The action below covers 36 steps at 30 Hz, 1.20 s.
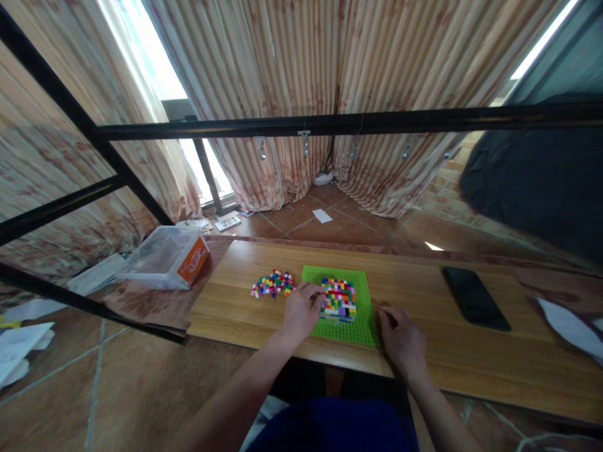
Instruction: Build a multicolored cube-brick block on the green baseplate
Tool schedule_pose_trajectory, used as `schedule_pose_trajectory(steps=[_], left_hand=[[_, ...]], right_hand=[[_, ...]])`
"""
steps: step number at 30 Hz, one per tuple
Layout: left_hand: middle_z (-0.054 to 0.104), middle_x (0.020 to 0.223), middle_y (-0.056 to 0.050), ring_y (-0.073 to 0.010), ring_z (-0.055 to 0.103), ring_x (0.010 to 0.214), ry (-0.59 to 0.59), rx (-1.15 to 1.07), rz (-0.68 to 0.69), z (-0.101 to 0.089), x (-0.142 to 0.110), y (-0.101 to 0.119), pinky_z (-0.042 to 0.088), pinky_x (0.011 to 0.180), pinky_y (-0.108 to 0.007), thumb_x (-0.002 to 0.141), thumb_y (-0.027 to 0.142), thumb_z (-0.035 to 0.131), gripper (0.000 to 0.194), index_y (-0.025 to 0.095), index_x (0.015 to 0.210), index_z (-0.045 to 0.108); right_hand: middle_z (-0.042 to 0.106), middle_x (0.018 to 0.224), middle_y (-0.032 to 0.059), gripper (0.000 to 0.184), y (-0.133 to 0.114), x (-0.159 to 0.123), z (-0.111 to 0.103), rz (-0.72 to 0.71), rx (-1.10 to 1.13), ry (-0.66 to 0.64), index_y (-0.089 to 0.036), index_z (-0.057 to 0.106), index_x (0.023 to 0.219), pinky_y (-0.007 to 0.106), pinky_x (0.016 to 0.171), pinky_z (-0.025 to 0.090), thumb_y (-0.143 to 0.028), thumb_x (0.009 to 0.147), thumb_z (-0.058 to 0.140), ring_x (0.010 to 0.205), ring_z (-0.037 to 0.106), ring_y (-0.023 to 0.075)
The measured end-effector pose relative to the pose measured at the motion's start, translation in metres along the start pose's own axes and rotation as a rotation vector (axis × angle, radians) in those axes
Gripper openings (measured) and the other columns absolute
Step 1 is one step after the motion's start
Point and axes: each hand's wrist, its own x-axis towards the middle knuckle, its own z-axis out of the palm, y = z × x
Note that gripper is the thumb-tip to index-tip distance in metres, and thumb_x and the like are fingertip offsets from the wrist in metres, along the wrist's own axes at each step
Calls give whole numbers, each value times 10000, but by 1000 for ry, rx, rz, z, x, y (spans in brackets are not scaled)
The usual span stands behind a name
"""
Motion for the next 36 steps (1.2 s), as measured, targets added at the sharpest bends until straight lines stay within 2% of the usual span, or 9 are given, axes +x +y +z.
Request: schedule_pose_trajectory(steps=[11, 20, 27, 32, 36], left_hand=[[696, 774, 2, -127, 628, 742, 10, -81, -88, 13, 5, -9, 492, 738, -252, 769, 83, 663, 116, 187, 757, 714], [691, 821, -18, -139, 630, 780, -11, -102, -73, 8, 0, -8, 495, 759, -262, 786, 91, 615, 122, 177, 818, 695], [652, 758, -17, -135, 601, 716, 61, -168, -210, 12, 8, -9, 453, 664, -245, 857, 217, 565, 108, 168, 807, 646], [617, 690, 10, -124, 570, 652, 55, -184, -270, 22, 14, -8, 416, 622, -238, 801, 252, 650, 91, 173, 780, 611], [609, 693, 15, -117, 562, 647, 95, -253, -347, 28, 16, -12, 424, 630, -238, 748, 244, 704, 133, 172, 774, 596]], right_hand=[[711, 998, 107, 417, 1, 0, 1, 11, 15, 3, -184, 712, 924, 319, 695, 453, -477, 909, 415, 802, 639, 217], [713, 984, 102, 430, 1, 0, 0, 18, -2, -10, -184, 715, 934, 322, 684, 453, -492, 904, 416, 779, 632, 219], [709, 995, 104, 426, 1, -1, 0, 24, -5, -8, -185, 711, 934, 324, 683, 455, -483, 905, 409, 808, 639, 224], [711, 998, 95, 404, 2, -1, 1, 14, -1, -3, -196, 709, 943, 321, 685, 452, -480, 903, 426, 834, 638, 224], [712, 983, 95, 413, 2, -1, 1, 24, -4, -7, -198, 712, 933, 317, 660, 443, -488, 898, 419, 803, 635, 223]])
